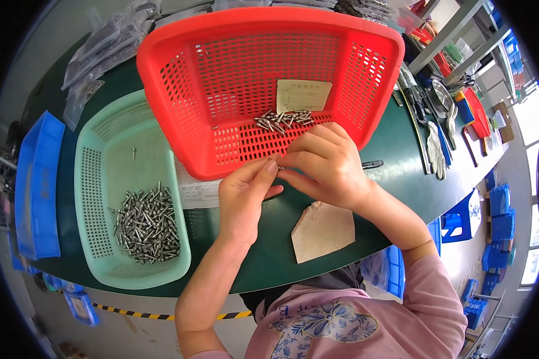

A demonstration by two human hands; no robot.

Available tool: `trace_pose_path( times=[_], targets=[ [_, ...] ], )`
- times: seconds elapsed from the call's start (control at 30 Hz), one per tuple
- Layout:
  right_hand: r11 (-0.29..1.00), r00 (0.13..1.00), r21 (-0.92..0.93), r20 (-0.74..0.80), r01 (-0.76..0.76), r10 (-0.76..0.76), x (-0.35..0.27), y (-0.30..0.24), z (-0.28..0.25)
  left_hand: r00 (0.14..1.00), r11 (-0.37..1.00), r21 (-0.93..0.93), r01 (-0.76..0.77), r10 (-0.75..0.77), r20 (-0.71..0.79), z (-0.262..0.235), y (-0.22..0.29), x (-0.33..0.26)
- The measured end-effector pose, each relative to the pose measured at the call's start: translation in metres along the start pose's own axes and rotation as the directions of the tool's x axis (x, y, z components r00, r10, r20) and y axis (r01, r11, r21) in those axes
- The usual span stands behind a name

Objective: Sorting and inspecting small metal screws at a workbench.

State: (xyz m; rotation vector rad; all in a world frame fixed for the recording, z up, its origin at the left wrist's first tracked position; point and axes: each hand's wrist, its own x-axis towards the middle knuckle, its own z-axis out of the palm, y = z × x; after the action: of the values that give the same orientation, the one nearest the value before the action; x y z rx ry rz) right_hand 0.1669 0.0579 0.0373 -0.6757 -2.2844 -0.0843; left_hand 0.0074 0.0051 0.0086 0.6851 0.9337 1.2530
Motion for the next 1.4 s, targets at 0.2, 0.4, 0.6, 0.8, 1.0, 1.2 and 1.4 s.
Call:
trace_pose_path(
  times=[0.2,0.4,0.6,0.8,1.0,1.2,1.4],
  targets=[
    [0.985,0.976,0.11,0.191,-0.13,0.107,0.013,0.031,0.009,0.986,0.994,0.101,-0.037,0.053,-0.156,-0.003,-0.001,0.001],
    [0.973,0.932,-0.149,0.291,-0.178,0.215,0.01,0.051,0.042,0.99,0.997,0.027,0.072,-0.068,-0.127,0.001,-0.002,-0.002],
    [0.912,0.935,0.235,0.203,-0.336,0.292,0.007,0.029,0.02,0.985,0.986,-0.043,0.162,-0.164,-0.059,-0.002,0.001,-0.003],
    [0.804,0.963,0.53,0.138,-0.268,0.23,-0.013,0.005,0.0,0.96,0.944,-0.177,0.278,-0.267,0.082,-0.003,-0.002,-0.002],
    [0.93,0.994,0.352,0.05,-0.109,0.097,-0.019,0.003,0.003,0.949,0.922,-0.232,0.31,-0.285,0.136,-0.006,-0.009,-0.001],
    [0.914,0.985,0.367,0.094,-0.172,0.148,-0.014,-0.004,-0.005,0.97,0.973,-0.081,0.218,-0.207,0.125,-0.004,-0.009,-0.005],
    [0.973,0.984,0.19,0.143,-0.131,0.105,-0.02,0.001,-0.006,0.962,0.973,-0.011,0.231,-0.227,0.155,-0.002,-0.008,-0.004]
  ],
)
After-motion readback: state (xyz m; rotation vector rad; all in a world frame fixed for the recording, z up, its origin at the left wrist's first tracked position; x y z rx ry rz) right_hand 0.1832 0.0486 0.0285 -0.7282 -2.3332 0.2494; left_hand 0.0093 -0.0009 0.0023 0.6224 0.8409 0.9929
